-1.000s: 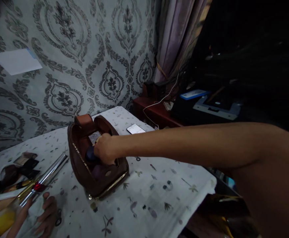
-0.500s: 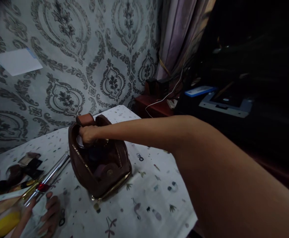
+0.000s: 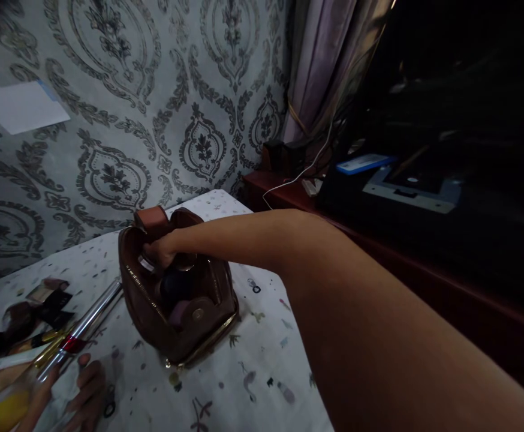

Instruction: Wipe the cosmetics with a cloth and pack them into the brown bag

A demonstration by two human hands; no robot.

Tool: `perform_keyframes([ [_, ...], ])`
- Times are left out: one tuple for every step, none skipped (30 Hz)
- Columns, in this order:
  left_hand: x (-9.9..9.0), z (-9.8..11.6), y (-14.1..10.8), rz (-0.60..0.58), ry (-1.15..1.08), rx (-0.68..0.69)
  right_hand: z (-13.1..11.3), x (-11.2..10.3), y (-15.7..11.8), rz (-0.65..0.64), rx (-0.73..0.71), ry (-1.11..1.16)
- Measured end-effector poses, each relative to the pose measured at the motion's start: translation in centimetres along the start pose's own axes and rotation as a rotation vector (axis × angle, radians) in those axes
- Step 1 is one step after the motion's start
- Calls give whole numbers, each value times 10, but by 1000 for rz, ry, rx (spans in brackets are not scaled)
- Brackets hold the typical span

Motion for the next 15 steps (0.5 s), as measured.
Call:
perform_keyframes([
  [1, 1, 0, 9, 8, -1, -1, 0, 1, 10, 11, -21],
  [1, 1, -1, 17, 18, -4, -2, -1, 2, 21, 22, -41],
  [2, 1, -1, 26, 28, -9, -4, -1, 3, 31, 33, -58],
  [2, 2, -1, 35, 40, -15, -5, -2, 4, 38, 43, -71],
  [2, 2, -1, 44, 52, -23, -6, -2, 5, 42, 49, -76],
  [3, 2, -1, 52, 65, -31, -6, -2, 6, 41, 53, -74],
  [3, 1, 0, 60, 76, -39, -5, -2, 6, 35, 52, -62],
  [3, 1, 0, 67, 87, -46, -3, -1, 6, 23, 45, -41],
  [3, 1, 1, 75, 97, -51, 0, 0, 6, 9, 28, -20],
  [2, 1, 1, 82, 107, -55, 3, 1, 5, -7, 7, 8],
  [2, 0, 2, 88, 115, -58, 8, 3, 5, -22, -10, 49],
  [1, 1, 2, 92, 123, -59, 13, 5, 5, -29, -30, 110],
  [0, 1, 2, 96, 130, -58, 17, 7, 5, -26, -53, 185],
  [-1, 1, 3, 98, 137, -56, 21, 8, 6, -16, -75, 262],
  [-2, 2, 3, 99, 143, -52, 24, 10, 7, -4, -99, 330],
])
Point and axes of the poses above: each hand's wrist, its own y-axis towards the middle knuckle, its own x-axis out of the palm, z = x × y, the point moved 3 cm from there along y, towards the middle knuckle, and after that the axes turned 10 degrees about x, right-handed, at the moved point
